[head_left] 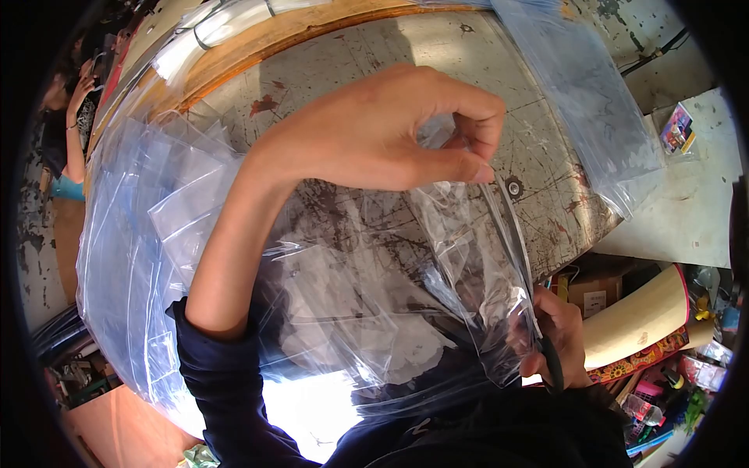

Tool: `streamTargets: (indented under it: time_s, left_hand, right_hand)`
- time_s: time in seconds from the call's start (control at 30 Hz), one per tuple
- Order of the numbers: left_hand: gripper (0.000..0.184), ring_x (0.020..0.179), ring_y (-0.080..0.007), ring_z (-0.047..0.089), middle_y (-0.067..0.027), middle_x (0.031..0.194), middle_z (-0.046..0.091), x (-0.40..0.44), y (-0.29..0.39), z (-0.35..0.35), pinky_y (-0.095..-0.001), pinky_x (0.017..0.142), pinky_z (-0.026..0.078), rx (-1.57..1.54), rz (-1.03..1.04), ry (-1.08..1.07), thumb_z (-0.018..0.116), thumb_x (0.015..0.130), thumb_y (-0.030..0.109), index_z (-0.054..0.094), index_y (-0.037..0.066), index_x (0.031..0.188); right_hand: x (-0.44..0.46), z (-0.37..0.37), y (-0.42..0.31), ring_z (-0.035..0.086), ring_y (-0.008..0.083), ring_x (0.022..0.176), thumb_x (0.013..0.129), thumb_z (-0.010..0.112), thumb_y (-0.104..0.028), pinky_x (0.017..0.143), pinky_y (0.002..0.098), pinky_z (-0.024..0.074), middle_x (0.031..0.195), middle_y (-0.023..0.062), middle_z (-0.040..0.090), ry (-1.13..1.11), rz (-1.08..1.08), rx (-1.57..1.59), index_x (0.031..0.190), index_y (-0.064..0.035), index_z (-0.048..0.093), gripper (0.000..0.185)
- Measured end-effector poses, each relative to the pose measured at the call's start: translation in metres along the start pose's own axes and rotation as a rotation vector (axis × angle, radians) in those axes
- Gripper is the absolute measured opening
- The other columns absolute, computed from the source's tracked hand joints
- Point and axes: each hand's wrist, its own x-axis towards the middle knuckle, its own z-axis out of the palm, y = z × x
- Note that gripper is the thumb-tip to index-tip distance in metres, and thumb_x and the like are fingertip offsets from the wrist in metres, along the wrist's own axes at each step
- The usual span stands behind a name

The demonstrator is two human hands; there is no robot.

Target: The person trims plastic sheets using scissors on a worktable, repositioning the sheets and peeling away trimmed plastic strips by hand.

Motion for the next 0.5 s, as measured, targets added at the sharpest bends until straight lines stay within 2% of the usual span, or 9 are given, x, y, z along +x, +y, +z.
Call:
streamTargets:
  time_s: [0.33, 0.43, 0.5]
  left_hand:
    - [0.016, 0.061, -0.0111, 0.049, -0.0028, 0.067, 0.05, 0.001, 0.002, 0.002, -0.0258, 0.058, 0.04, -0.012, 0.003, 0.0, 0.066, 0.076, 0.005, 0.052, 0.002, 0.071]
    - [0.016, 0.062, -0.0111, 0.049, -0.0028, 0.067, 0.05, 0.002, 0.002, 0.002, -0.0258, 0.059, 0.04, -0.02, 0.005, 0.0, 0.066, 0.076, 0.004, 0.051, 0.002, 0.071]
    - [0.016, 0.062, -0.0112, 0.049, -0.0028, 0.067, 0.05, 0.001, 0.002, 0.003, -0.0258, 0.059, 0.04, -0.027, -0.001, -0.004, 0.066, 0.076, 0.004, 0.051, 0.002, 0.071]
  right_hand:
    - [0.0, 0.01, -0.007, 0.044, 0.006, 0.067, 0.051, 0.088, -0.041, 0.06, 0.0223, 0.0364, 0.079, 0.0008, 0.053, 0.103, -0.007, 0.144, 0.102, -0.0009, 0.05, 0.075]
    - [0.0, 0.003, -0.003, 0.047, 0.0067, 0.07, 0.052, 0.087, -0.041, 0.063, 0.0228, 0.0382, 0.087, 0.0029, 0.056, 0.059, 0.0, 0.088, 0.106, -0.0012, 0.048, 0.077]
    - [-0.002, -0.007, 0.007, 0.05, 0.0082, 0.075, 0.056, 0.086, -0.04, 0.066, 0.0243, 0.04, 0.09, 0.0038, 0.057, -0.082, -0.034, 0.024, 0.109, -0.0016, 0.047, 0.075]
